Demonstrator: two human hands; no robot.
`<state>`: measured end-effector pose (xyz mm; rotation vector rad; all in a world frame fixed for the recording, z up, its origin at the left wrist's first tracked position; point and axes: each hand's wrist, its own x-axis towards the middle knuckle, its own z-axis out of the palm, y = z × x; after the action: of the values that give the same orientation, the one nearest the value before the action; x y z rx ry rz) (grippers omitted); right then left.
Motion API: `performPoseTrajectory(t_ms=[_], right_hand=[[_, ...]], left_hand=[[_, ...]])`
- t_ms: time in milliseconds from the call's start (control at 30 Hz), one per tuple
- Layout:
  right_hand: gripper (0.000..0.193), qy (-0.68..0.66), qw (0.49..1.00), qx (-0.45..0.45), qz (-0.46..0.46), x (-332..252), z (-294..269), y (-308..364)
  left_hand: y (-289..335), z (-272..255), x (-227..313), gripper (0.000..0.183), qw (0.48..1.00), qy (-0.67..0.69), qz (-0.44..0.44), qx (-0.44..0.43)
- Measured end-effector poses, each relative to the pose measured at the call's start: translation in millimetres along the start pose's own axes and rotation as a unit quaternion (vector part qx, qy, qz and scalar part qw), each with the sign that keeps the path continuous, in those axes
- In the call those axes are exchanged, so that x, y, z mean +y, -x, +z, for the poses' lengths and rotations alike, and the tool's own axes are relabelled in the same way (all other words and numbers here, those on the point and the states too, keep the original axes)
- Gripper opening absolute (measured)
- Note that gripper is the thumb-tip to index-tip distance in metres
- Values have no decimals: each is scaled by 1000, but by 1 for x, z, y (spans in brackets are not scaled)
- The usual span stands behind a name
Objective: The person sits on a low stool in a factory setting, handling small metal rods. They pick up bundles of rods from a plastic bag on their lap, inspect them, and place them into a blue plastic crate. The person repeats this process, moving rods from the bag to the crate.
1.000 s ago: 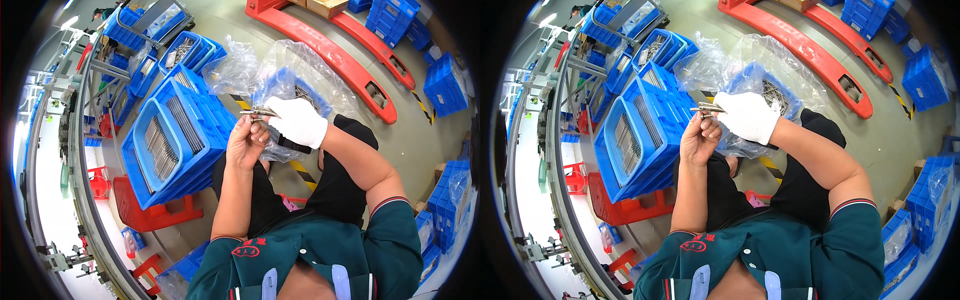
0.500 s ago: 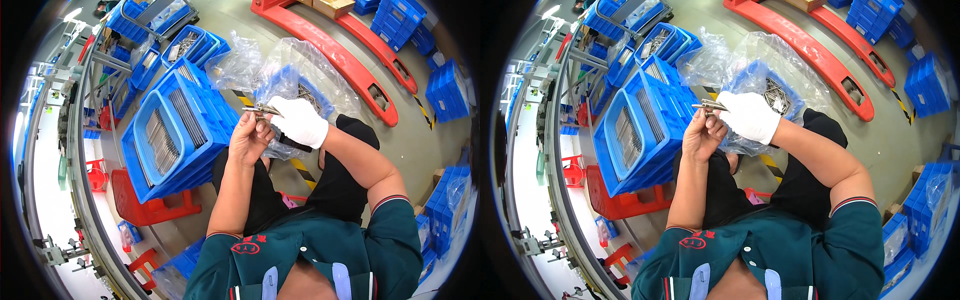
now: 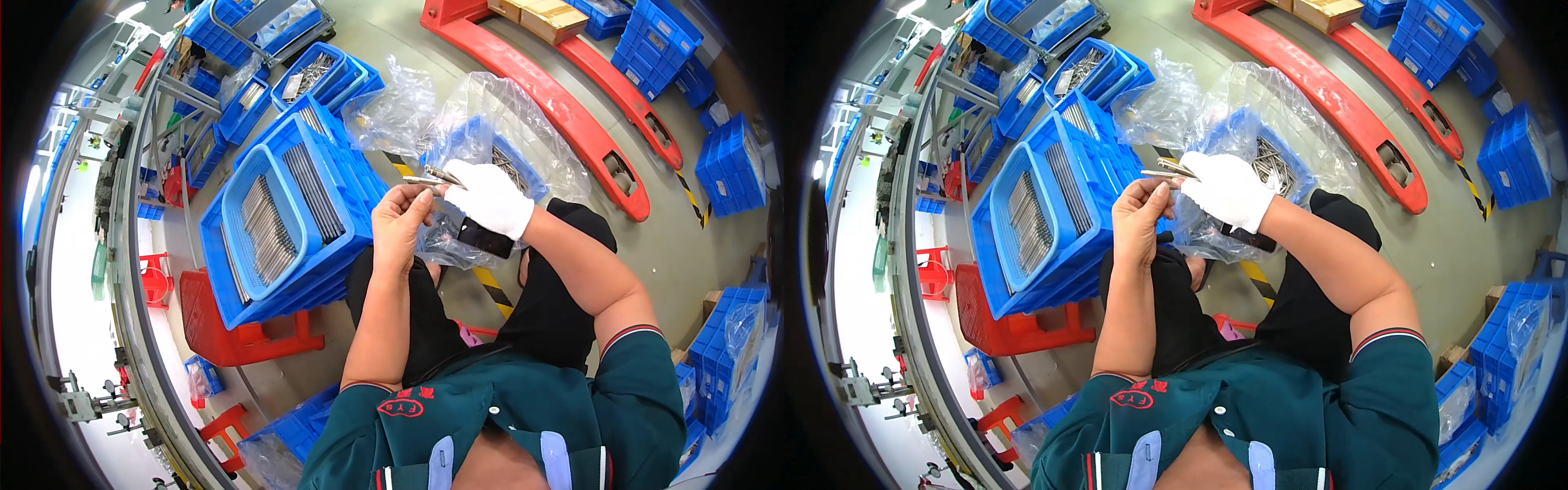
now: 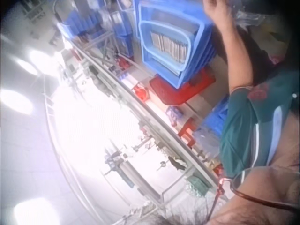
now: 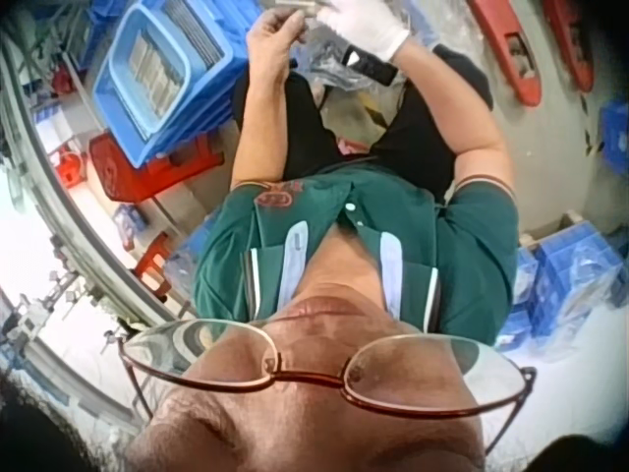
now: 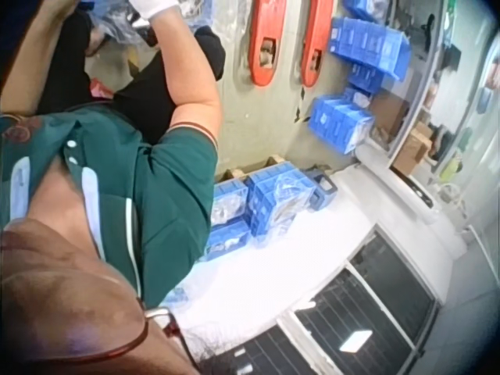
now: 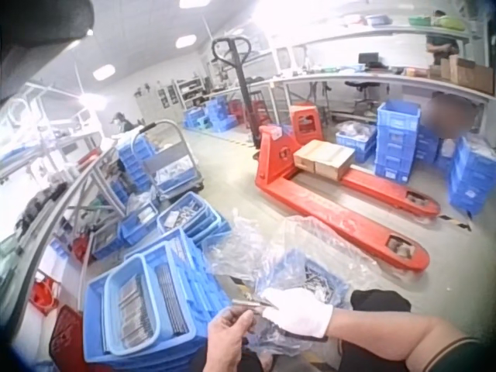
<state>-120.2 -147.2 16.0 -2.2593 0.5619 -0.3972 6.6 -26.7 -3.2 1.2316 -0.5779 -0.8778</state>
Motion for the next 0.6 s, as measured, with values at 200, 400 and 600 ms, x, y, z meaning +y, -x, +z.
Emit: performPoseTrajectory(t_ms=[200,400,600], right_hand=[[27,-37,999,-3,8,-6,-19,-1],[25,-75,995,-69,14,-13,-19,7],[20,-50,997,-55,-11,-16,-17,8]], left_hand=[[-5,-26,15,17,992,121,15,34],[-4,-28,13,16,981,188,-32,-36],[-1,-26,14,17,984,166,-30,-63]])
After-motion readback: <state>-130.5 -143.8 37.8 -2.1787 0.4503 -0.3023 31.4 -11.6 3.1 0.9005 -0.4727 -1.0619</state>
